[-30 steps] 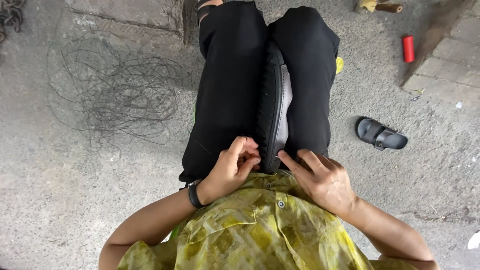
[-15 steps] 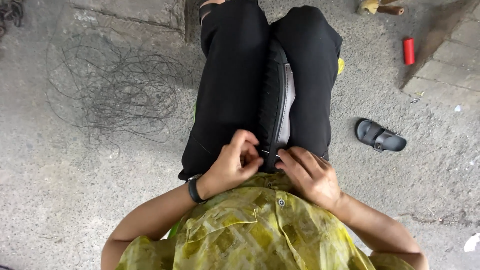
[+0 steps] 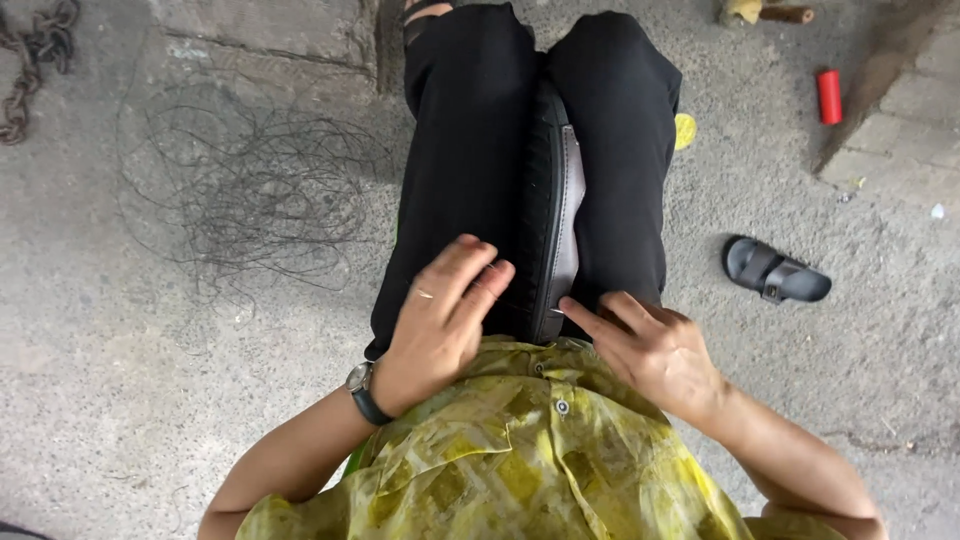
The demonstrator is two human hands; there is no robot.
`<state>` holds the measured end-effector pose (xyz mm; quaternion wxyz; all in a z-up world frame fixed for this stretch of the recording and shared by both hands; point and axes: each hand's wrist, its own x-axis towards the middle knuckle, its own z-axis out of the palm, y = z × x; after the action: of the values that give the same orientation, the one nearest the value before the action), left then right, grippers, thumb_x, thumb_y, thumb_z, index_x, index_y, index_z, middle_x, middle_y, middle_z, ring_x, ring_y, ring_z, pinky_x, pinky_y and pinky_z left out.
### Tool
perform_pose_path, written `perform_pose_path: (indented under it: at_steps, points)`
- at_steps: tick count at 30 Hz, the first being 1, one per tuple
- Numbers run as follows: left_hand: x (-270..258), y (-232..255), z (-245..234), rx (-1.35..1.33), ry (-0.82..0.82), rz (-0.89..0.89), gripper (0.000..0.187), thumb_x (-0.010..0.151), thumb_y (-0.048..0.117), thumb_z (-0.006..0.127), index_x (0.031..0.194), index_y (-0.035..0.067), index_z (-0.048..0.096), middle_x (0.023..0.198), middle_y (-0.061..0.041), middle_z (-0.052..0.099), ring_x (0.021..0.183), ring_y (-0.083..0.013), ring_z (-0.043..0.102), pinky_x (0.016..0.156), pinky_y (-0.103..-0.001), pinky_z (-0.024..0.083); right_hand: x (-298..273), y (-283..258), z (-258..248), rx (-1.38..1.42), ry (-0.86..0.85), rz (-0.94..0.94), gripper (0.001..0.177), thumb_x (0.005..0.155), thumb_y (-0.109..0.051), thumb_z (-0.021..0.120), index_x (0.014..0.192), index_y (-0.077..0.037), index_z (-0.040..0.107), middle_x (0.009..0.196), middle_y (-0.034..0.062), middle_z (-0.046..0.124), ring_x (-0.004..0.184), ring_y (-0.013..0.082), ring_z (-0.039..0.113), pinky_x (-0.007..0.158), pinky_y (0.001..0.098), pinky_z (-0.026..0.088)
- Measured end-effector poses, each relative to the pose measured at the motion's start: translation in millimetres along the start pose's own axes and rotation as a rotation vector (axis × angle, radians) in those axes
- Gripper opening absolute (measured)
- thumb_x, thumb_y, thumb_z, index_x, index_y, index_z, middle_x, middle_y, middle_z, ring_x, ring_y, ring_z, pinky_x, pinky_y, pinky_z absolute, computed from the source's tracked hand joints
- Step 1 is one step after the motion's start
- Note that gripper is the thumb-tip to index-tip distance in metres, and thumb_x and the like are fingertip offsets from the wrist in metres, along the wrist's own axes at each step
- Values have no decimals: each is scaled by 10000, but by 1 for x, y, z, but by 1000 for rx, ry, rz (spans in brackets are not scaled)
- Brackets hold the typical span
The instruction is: Hand-sewing a rubber sole onto a shoe using a needle and thread.
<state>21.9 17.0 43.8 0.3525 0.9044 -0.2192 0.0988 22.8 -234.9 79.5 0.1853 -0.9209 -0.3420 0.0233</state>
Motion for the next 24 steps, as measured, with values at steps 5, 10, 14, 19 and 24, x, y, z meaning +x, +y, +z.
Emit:
perform_pose_path:
  at_steps: [5,10,14,19,24]
  points:
    - [-9,-4,21,-199,-94,66,414,867,177,699,1207,-31,588,1115,-210,603,1069,-362,611,883,-409,519,1,-6,1,-95,0,1,323,876,-107,566,1152,-211,698,840,63,580,562,171,613,465,279,530]
    - [-3,-4,35,-275,-87,33,427,822,229,752,1149,-14,622,1056,-176,618,980,-336,640,789,-389,548,-14,-6,26,-178,-12,-2,325,862,-134,541,1160,-202,652,882,48,565,601,168,617,466,287,530]
    - [-6,-13,31,-174,-83,-22,457,785,360,769,1065,31,619,1094,-124,546,876,-246,638,644,-354,573,-14,-6,58,-30,51,32,228,894,-169,512,1084,-134,634,898,59,573,631,207,643,470,320,523]
    - [0,10,-8,-783,-206,-286,199,856,188,692,787,17,617,1016,-117,577,753,-218,636,478,-271,522,-2,-11,41,108,90,75,197,888,-194,599,1051,-94,642,860,86,616,606,240,651,467,329,527]
    - [-8,-1,11,-1286,-290,-571,119,906,8,586,980,-42,665,882,-168,636,606,-216,687,365,-227,498,-2,-12,41,250,141,89,161,888,-152,606,1000,-41,636,778,123,620,585,294,647,459,352,522]
